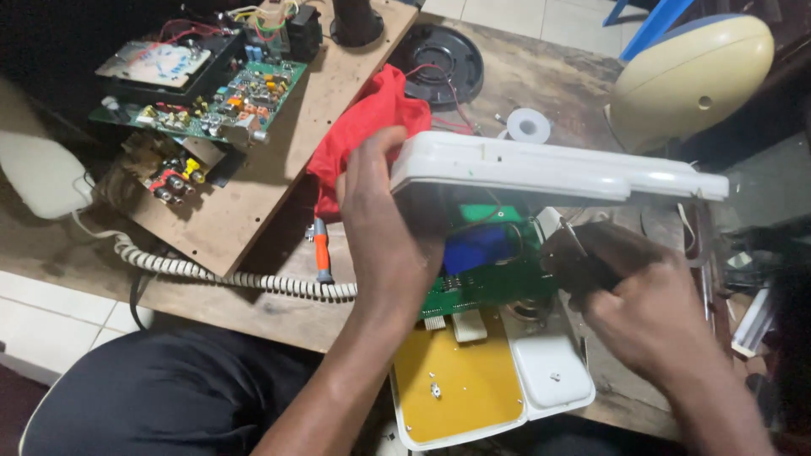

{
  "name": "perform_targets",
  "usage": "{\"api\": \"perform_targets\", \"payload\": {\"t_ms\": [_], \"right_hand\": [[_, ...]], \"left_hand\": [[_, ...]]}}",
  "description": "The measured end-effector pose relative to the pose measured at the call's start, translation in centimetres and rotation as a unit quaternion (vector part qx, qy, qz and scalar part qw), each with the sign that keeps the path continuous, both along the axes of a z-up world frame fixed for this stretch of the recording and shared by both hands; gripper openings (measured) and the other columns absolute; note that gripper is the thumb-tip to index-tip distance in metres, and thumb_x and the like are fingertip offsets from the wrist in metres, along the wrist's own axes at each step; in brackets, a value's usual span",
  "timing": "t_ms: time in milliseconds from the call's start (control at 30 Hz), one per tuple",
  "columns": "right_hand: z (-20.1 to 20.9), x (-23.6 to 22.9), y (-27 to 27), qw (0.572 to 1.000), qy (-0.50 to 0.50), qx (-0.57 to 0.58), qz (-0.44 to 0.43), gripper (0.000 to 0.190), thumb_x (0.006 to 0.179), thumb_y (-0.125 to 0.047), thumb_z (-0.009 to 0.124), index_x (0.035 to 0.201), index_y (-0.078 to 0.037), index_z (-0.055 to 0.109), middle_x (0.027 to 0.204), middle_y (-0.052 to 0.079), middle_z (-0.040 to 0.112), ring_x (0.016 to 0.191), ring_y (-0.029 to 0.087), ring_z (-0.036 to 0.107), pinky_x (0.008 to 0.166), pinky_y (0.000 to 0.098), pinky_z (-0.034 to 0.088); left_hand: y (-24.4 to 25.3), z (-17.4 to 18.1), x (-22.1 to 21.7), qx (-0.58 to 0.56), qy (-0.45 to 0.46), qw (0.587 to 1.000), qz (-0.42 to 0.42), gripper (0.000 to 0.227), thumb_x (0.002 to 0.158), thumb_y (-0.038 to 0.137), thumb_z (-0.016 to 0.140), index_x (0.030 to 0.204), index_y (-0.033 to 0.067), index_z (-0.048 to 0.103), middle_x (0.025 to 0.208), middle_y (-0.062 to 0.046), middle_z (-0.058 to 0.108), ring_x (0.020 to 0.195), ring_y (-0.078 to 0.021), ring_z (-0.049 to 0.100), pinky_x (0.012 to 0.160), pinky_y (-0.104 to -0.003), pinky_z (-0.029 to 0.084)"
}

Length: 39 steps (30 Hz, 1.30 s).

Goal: Disassembling a telephone base unit by removing screws and opening the casing to access internal components.

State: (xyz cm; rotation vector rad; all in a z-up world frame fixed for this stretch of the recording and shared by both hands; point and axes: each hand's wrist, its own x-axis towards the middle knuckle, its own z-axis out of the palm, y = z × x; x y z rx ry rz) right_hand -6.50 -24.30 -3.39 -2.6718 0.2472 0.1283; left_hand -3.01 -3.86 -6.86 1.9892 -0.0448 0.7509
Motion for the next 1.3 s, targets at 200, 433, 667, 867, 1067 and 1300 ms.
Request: {"api": "perform_targets", "payload": {"t_ms": [200,433,667,867,1067,1300], "right_hand": [[-0.6,0.0,-0.7,0.995,-0.054,0.014,0.087,0.031,0.077,0.004,0.067,0.098,-0.015,0.08,0.089,0.002,0.08,0.065,0.019,0.066,0.064,0.0339,0.054],[-1.5,-0.6,-0.4,0.971,-0.195,0.045,0.132,0.012,0.087,-0.003,0.065,0.092,-0.005,0.075,0.082,0.005,0.078,0.055,0.019,0.066,0.051,0.0325,0.05],[-1.4,-0.6,-1.0,0.984,-0.122,0.071,0.111,0.02,0.082,0.0,0.066,0.096,-0.01,0.076,0.09,0.003,0.082,0.065,0.019,0.074,0.059,0.0343,0.056],[-2.4,-0.6,-0.6,0.959,-0.222,0.058,0.165,0.011,0.086,0.004,0.064,0.087,-0.002,0.073,0.081,0.006,0.078,0.052,0.016,0.066,0.047,0.0304,0.051],[-1.9,-1.0,0.3,0.954,-0.258,0.086,0.125,0.009,0.086,0.007,0.065,0.085,0.001,0.071,0.076,0.009,0.076,0.045,0.011,0.057,0.038,0.0244,0.043],[2.2,0.1,0.8,0.99,0.127,-0.056,0.002,0.026,0.09,-0.012,0.065,0.107,-0.024,0.08,0.099,-0.003,0.083,0.072,0.019,0.073,0.065,0.0333,0.055]], "left_hand": [[-0.4,-0.1,0.7,-0.092,0.073,0.993,-0.033,0.064,0.066,-0.002,0.077,0.126,0.0064,0.06,0.115,-0.005,0.066,0.104,-0.017,0.063,0.092,-0.03,0.052],[-1.1,0.3,0.8,-0.125,0.101,0.986,-0.042,0.043,0.083,-0.002,0.066,0.125,0.0098,0.064,0.114,-0.003,0.065,0.102,-0.0126,0.062,0.09,-0.026,0.05],[-1.1,0.3,1.1,-0.342,0.127,0.927,-0.083,0.029,0.092,0.005,0.057,0.119,0.0055,0.068,0.114,-0.004,0.062,0.102,-0.0129,0.059,0.091,-0.026,0.047],[-0.7,0.3,0.2,-0.012,0.087,0.996,-0.02,0.056,0.072,-0.002,0.076,0.125,0.0114,0.062,0.107,-0.005,0.066,0.094,-0.0191,0.065,0.082,-0.031,0.051],[-0.4,0.6,0.2,0.011,0.102,0.995,-0.019,0.059,0.07,-0.005,0.074,0.125,0.0115,0.062,0.104,-0.006,0.067,0.093,-0.0195,0.066,0.082,-0.034,0.051],[-0.4,0.3,0.3,-0.005,0.094,0.995,-0.025,0.061,0.068,-0.006,0.076,0.125,0.0111,0.063,0.108,-0.006,0.067,0.096,-0.0187,0.066,0.083,-0.032,0.052]]}}
